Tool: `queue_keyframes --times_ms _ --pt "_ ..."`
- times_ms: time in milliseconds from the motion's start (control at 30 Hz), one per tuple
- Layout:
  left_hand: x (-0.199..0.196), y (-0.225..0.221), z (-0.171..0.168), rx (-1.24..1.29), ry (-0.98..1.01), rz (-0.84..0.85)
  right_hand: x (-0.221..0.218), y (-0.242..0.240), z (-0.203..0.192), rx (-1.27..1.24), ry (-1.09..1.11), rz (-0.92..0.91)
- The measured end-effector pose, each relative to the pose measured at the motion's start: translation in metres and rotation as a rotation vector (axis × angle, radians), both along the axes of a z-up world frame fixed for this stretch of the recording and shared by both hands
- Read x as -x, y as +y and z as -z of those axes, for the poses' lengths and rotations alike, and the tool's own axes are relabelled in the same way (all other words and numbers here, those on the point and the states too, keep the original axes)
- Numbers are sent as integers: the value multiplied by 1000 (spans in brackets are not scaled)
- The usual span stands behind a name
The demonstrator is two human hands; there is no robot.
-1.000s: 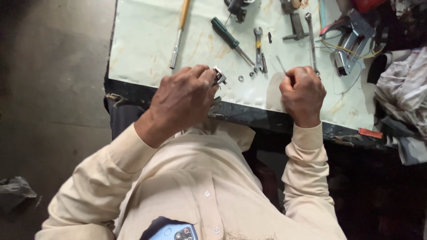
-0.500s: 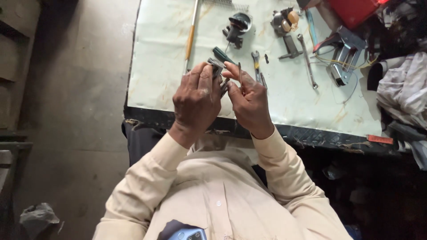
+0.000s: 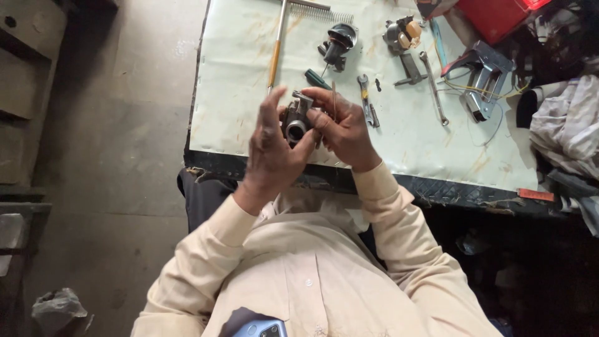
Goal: Disassembling and reassembling the internal components of a motorcycle carburetor on a workbench.
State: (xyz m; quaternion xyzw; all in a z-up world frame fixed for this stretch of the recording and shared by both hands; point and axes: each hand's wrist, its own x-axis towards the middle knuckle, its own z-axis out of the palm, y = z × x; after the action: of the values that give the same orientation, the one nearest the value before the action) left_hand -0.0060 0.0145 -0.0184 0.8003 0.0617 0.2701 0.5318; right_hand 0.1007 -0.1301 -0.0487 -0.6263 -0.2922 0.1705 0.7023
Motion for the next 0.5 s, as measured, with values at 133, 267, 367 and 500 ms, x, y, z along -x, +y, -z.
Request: queue_keyframes --times_ms 133,267,367,500 --pt "-13 25 -3 -482 -152 -39 -11 -4 1 -7 1 -63" --pt "-21 31 4 -506 -95 190 0 -5 -10 35 -32 78" --pt "-23 30 9 -507 -105 167 18 -15 -16 133 -134 327" --pt "-27 26 11 -486 -135 59 45 -38 -18 330 -173 416"
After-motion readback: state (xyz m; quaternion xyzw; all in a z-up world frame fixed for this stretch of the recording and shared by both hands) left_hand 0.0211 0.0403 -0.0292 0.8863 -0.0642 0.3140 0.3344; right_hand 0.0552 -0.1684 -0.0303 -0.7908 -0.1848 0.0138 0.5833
